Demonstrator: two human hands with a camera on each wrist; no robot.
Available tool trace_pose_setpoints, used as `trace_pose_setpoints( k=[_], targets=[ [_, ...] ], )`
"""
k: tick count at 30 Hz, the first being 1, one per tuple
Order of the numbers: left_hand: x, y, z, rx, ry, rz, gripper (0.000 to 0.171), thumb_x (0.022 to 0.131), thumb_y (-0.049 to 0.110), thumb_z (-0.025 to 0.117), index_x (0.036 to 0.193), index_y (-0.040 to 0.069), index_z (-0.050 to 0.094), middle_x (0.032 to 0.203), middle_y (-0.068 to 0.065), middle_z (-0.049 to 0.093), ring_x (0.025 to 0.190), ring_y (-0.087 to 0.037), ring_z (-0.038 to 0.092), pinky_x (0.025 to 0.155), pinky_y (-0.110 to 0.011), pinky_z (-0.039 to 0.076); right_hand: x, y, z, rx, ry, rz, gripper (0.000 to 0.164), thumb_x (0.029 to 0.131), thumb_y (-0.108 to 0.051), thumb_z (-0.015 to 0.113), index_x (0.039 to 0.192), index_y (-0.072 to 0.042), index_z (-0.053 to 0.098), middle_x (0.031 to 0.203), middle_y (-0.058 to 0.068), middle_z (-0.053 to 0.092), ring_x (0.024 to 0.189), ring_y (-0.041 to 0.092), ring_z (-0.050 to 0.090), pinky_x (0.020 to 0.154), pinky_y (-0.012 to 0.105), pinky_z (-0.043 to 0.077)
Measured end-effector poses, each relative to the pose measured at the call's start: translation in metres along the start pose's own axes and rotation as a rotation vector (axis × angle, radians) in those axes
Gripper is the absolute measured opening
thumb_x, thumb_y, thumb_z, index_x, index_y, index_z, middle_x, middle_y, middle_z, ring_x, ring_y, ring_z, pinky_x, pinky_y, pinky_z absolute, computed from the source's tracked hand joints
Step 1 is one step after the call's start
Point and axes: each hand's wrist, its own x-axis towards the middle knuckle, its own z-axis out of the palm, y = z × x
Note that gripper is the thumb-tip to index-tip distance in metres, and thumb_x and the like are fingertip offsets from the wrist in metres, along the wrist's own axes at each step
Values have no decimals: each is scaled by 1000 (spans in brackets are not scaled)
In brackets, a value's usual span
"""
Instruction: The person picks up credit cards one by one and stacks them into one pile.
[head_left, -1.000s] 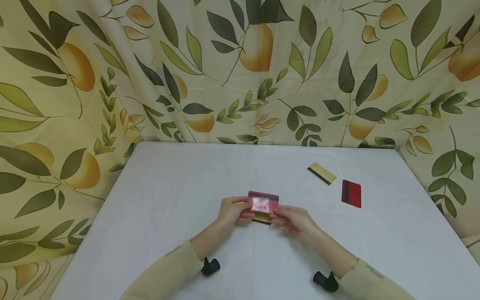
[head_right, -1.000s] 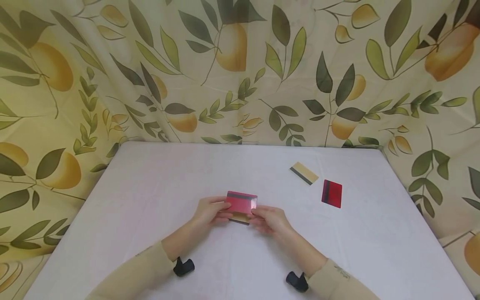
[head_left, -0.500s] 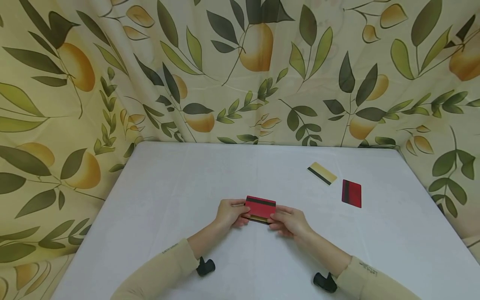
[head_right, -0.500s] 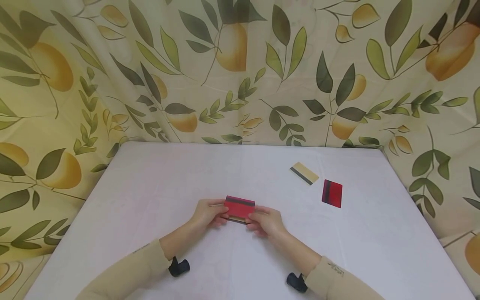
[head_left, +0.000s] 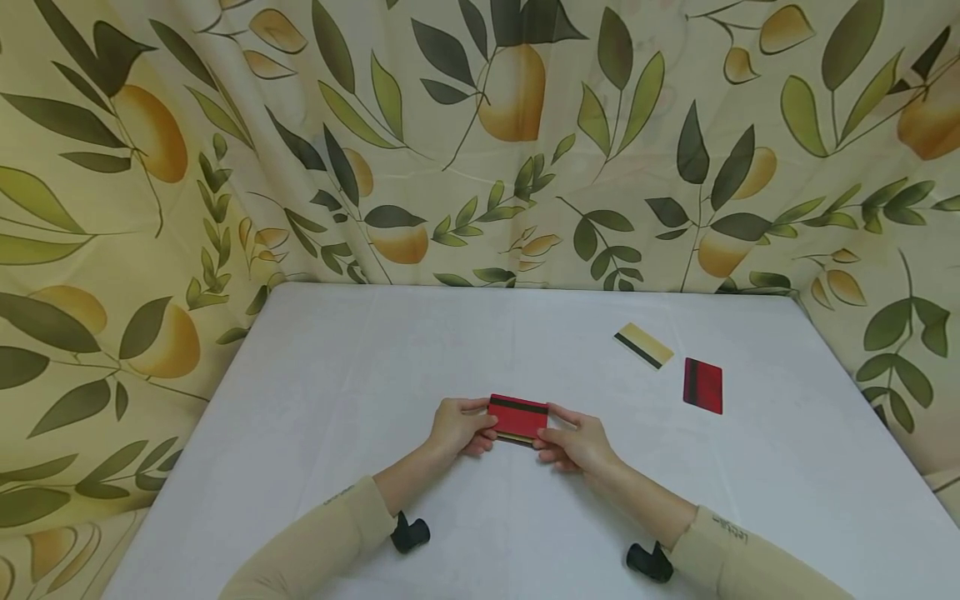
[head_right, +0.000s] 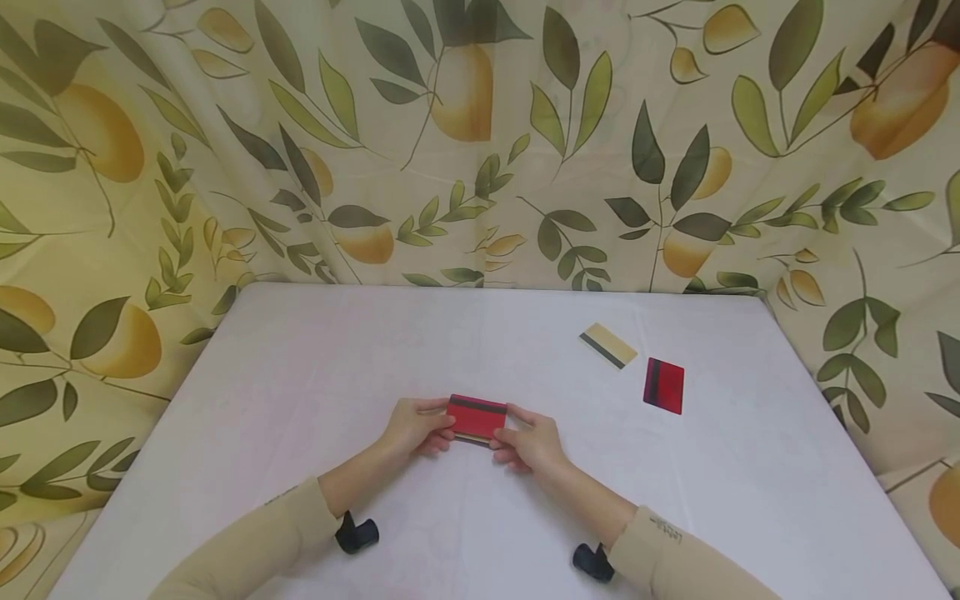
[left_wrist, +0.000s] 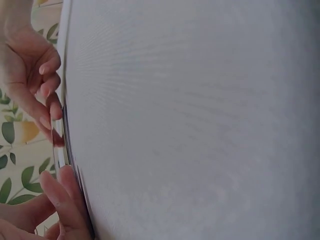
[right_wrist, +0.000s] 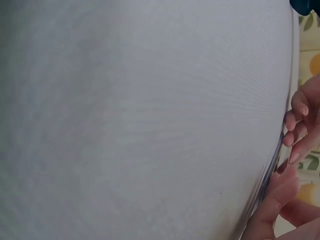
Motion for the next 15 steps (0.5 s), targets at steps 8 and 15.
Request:
trace_pose_setpoints(
  k=[8, 15],
  targets=[
    [5, -5, -2, 10, -3, 16, 44, 82, 4, 65, 124, -1, 54, 61, -11, 65, 41, -9, 58, 40, -19, 49, 1, -1, 2, -59, 25, 4, 62, 86, -13, 63, 139, -2, 35, 71, 8, 69, 47, 9, 60, 40, 14, 42],
    [7, -6, -3, 24, -18, 30, 45, 81, 2, 65, 124, -3, 54, 57, -11, 64, 40, -9, 57, 39, -19, 49, 4, 1, 2, -84, 37, -10, 60, 85, -9, 64, 138, 0, 36, 64, 7, 67, 43, 8, 58, 38, 14, 40]
  ],
)
